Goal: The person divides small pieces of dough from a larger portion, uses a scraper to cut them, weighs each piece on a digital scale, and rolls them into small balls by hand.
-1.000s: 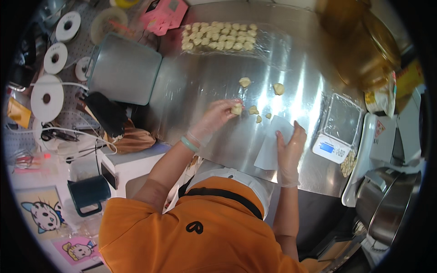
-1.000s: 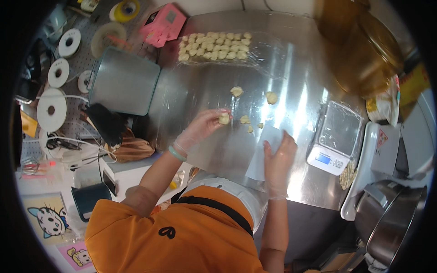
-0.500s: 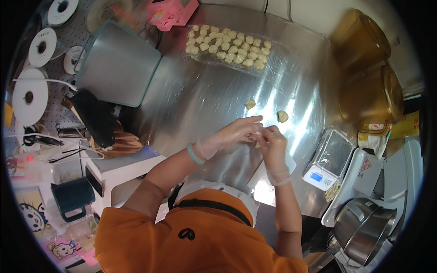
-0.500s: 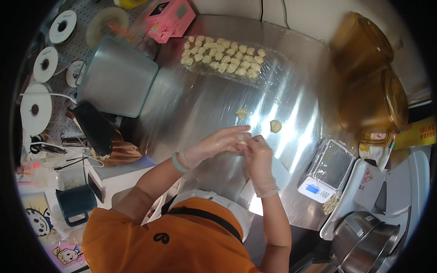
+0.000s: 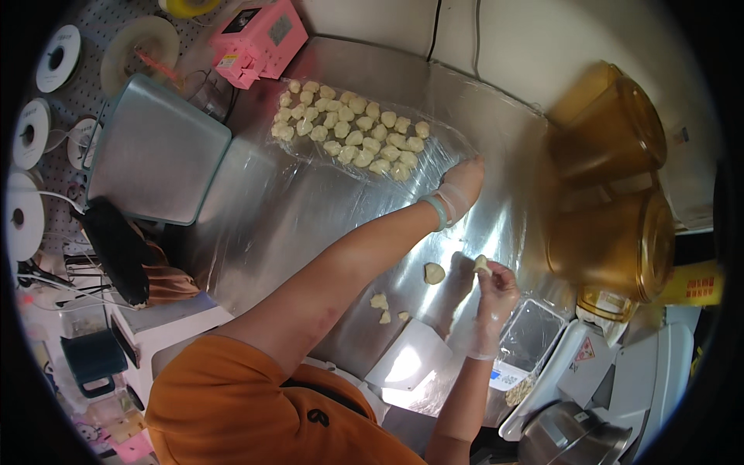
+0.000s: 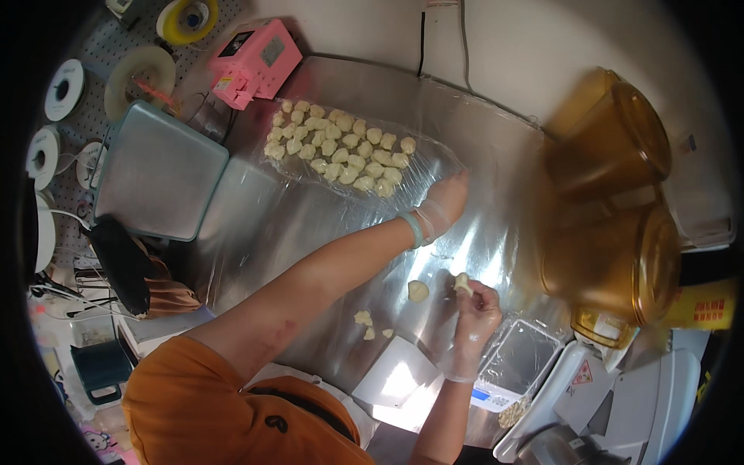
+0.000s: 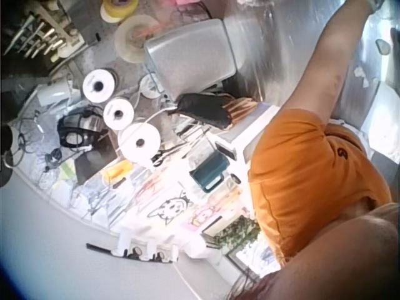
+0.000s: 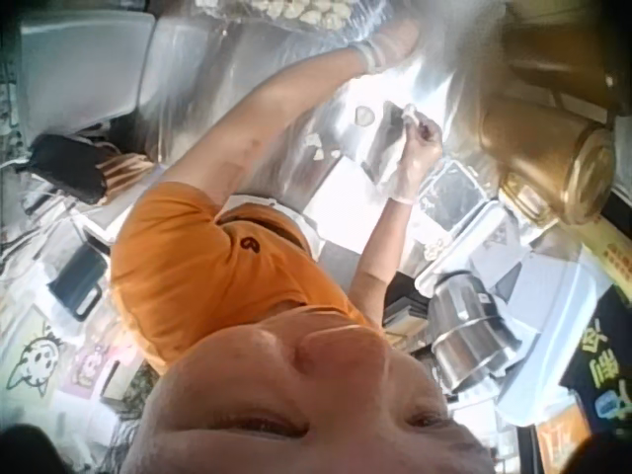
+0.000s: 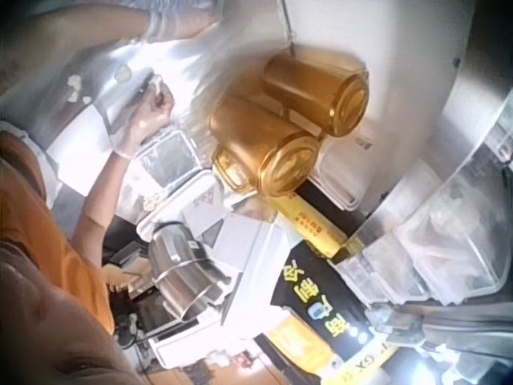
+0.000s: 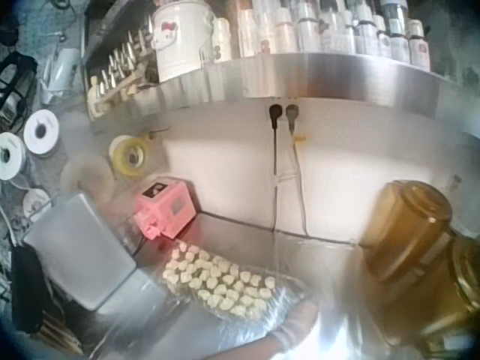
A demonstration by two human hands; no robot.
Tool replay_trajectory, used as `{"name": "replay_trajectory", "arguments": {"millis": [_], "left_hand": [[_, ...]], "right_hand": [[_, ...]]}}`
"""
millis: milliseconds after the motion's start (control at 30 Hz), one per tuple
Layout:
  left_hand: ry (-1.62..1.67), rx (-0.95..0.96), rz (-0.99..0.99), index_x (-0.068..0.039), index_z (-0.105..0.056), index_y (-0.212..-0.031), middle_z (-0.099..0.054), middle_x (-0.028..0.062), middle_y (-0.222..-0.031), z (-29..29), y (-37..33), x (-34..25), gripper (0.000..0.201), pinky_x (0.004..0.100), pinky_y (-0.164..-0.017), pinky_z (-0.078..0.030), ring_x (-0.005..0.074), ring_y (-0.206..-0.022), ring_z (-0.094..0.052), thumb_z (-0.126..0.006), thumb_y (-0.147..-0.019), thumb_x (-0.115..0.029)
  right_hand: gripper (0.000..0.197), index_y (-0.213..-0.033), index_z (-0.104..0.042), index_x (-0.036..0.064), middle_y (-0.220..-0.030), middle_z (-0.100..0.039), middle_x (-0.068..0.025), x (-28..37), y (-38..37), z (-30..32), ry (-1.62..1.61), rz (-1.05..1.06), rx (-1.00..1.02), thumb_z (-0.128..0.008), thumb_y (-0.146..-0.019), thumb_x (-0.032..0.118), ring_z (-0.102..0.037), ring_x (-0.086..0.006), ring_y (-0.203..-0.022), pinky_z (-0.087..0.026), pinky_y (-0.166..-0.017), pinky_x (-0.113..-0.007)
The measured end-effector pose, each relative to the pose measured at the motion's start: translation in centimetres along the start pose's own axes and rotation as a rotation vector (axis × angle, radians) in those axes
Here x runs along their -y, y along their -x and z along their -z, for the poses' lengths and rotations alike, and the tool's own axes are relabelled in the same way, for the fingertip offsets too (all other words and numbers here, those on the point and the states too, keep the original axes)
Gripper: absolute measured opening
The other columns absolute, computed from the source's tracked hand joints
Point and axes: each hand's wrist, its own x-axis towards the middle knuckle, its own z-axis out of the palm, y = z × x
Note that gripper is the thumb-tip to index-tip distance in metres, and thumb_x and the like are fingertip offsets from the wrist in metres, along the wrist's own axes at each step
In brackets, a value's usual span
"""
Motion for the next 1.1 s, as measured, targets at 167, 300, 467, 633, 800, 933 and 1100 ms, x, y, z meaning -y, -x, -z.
{"name": "replay_trajectory", "arguments": {"millis": [167, 300, 467, 633, 800, 933, 1100], "left_hand": [[0.366, -0.061, -0.001, -0.005, -0.055, -0.111, -0.062, 0.0098, -0.083, 6.4, 0.0, 0.2, 0.027, 0.0327, -0.065, -0.050, 0.0191, -0.075, -0.062, -0.061, -0.085, -0.010], [0.656, -0.105, 0.012, -0.003, -0.054, -0.110, -0.057, 0.0019, -0.078, 12.9, -0.7, 0.2, 0.026, 0.0233, -0.056, -0.045, 0.0078, -0.063, -0.053, -0.063, -0.086, -0.009], [0.749, -0.109, 0.044, 0.002, -0.054, -0.108, -0.056, 0.0015, -0.079, 17.1, -1.3, 1.3, 0.025, 0.0210, -0.055, -0.044, 0.0065, -0.062, -0.053, -0.063, -0.088, -0.011], [0.712, -0.149, 0.005, 0.003, -0.054, -0.108, -0.057, 0.0023, -0.079, 16.9, -1.7, 1.6, 0.027, 0.0210, -0.054, -0.043, 0.0062, -0.062, -0.054, -0.063, -0.088, -0.012], [0.712, -0.136, 0.014, 0.003, -0.056, -0.107, -0.058, 0.0021, -0.077, 16.0, -2.1, 1.3, 0.026, 0.0213, -0.052, -0.043, 0.0067, -0.060, -0.053, -0.064, -0.087, -0.012], [0.667, -0.148, 0.006, 0.001, -0.059, -0.104, -0.062, 0.0059, -0.075, 14.7, -2.3, 1.5, 0.026, 0.0269, -0.060, -0.047, 0.0126, -0.063, -0.058, -0.063, -0.081, -0.011], [0.719, -0.138, 0.010, 0.001, -0.060, -0.102, -0.063, 0.0079, -0.075, 14.4, -2.3, 0.9, 0.027, 0.0290, -0.061, -0.049, 0.0152, -0.063, -0.060, -0.062, -0.078, -0.010]], "right_hand": [[0.020, -0.097, -0.064, -0.0025, -0.081, -0.060, -0.0025, 1.0, -6.5, -3.3, 0.095, 0.093, -0.036, -0.069, -0.078, -0.001, -0.054, -0.0081, -0.073, -0.046, -0.067, -0.021], [0.017, -0.093, -0.064, -0.0020, -0.083, -0.064, -0.0043, 1.6, -12.7, -9.4, -0.120, 0.037, 0.056, -0.070, -0.078, 0.003, -0.058, -0.0103, -0.074, -0.049, -0.069, -0.025], [0.013, -0.087, -0.067, -0.0019, -0.080, -0.065, -0.0117, 1.6, -17.2, -18.2, 0.090, 0.402, -0.001, -0.067, -0.075, 0.001, -0.062, -0.0237, -0.070, -0.050, -0.068, -0.032], [0.021, -0.091, -0.068, -0.0014, -0.082, -0.062, -0.0165, -0.2, -18.3, -20.4, 0.337, 0.571, 0.002, -0.058, -0.073, -0.004, -0.062, -0.0351, -0.080, -0.050, -0.076, -0.040], [0.020, -0.093, -0.068, -0.0013, -0.091, -0.065, -0.0192, -0.5, -18.1, -18.1, 0.346, 0.503, 0.181, -0.057, -0.077, 0.003, -0.064, -0.0326, -0.085, -0.050, -0.078, -0.039], [0.018, -0.093, -0.068, -0.0006, -0.098, -0.067, -0.0182, 1.9, -14.2, -12.0, 0.105, 0.190, 0.308, -0.061, -0.081, 0.011, -0.066, -0.0273, -0.085, -0.050, -0.074, -0.034], [0.041, -0.112, -0.063, 0.0049, -0.095, -0.061, -0.0157, 3.3, -4.0, -4.6, 0.997, 0.118, 0.805, -0.071, -0.075, 0.022, -0.065, -0.0334, -0.082, -0.052, -0.074, -0.041]]}}
